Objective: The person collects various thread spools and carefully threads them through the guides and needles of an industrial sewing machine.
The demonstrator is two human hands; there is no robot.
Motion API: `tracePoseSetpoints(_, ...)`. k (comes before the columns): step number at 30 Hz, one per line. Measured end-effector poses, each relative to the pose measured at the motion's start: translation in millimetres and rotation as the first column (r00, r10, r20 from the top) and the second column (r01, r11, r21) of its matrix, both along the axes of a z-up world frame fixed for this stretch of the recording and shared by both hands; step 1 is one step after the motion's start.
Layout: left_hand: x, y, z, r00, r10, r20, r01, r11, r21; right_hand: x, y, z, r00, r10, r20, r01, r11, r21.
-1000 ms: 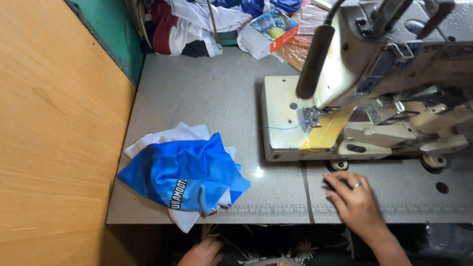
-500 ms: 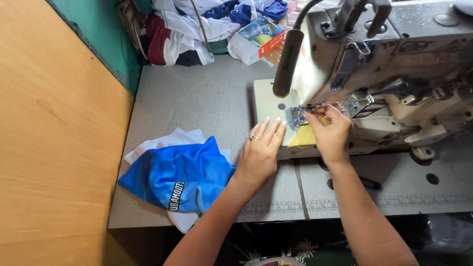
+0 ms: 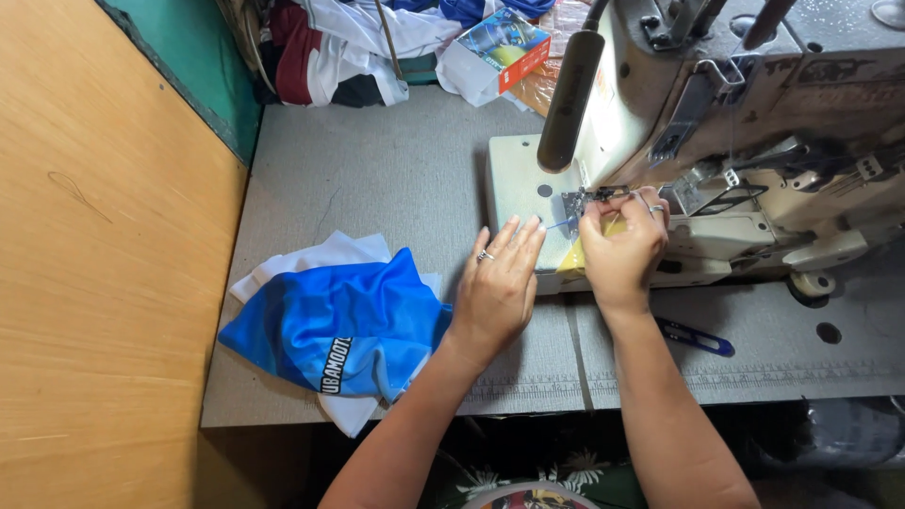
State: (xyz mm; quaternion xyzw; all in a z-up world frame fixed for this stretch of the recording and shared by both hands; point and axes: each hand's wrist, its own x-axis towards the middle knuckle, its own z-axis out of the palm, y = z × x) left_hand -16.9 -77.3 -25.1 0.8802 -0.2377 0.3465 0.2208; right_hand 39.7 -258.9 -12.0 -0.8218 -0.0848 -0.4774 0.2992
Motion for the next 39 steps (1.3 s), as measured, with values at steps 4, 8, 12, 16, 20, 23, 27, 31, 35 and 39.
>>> tracePoseSetpoints(4,-3,9,16,0.998,0.057,-0.027,-0.056,0.998,0.038,-39,0,31,0.94,0.311,-0.138,-0.277,0.935,0.222)
tracePoseSetpoints(8,16,31,22,0.967,0.144,-0.211,-0.12,0.985,0.122,-114,12,46,0.779,0.552,-0.298,-0.442,0.82,0.363)
tracePoseSetpoints(12,29,51,38,0.787,0.367,-0.496,-0.281,0.929,0.241,-173,45,50,0.633,0.671,-0.387,-0.586,0.741,0.326)
tracePoseSetpoints(16,-19,45,67,0.87,0.137,-0.474,-0.231,0.962,-0.146,-181,67,50,0.429,0.792,-0.435,-0.792,0.561,0.24)
tracePoseSetpoints(20,-78,37,72,0.373,-0.389,-0.842,0.013,0.91,-0.415,-189,84,39,0.339,0.876,-0.344,-0.936,0.351,-0.027)
tracePoseSetpoints(23,-100,71,73,0.445,-0.477,-0.758,0.047,0.858,-0.512,-184,65,67,0.306,0.901,-0.307,-0.91,0.372,0.185)
tracePoseSetpoints(27,-130,134,116,0.309,-0.747,-0.589,0.319,0.665,-0.676,-127,42,90,0.63,0.712,-0.31,-0.756,0.653,-0.038)
tracePoseSetpoints(31,-143,178,51,0.807,-0.59,-0.012,0.503,0.699,-0.509,-134,55,108,0.661,0.716,-0.223,-0.746,0.66,-0.093)
tracePoseSetpoints(35,-114,78,77,0.475,-0.864,-0.167,0.297,0.337,-0.893,-184,64,112,-0.043,0.965,-0.259,-0.989,-0.004,0.149)
tracePoseSetpoints(39,-126,81,77,0.502,-0.839,-0.21,0.664,0.53,-0.528,-182,14,113,0.055,0.95,-0.308,-0.775,0.235,0.586)
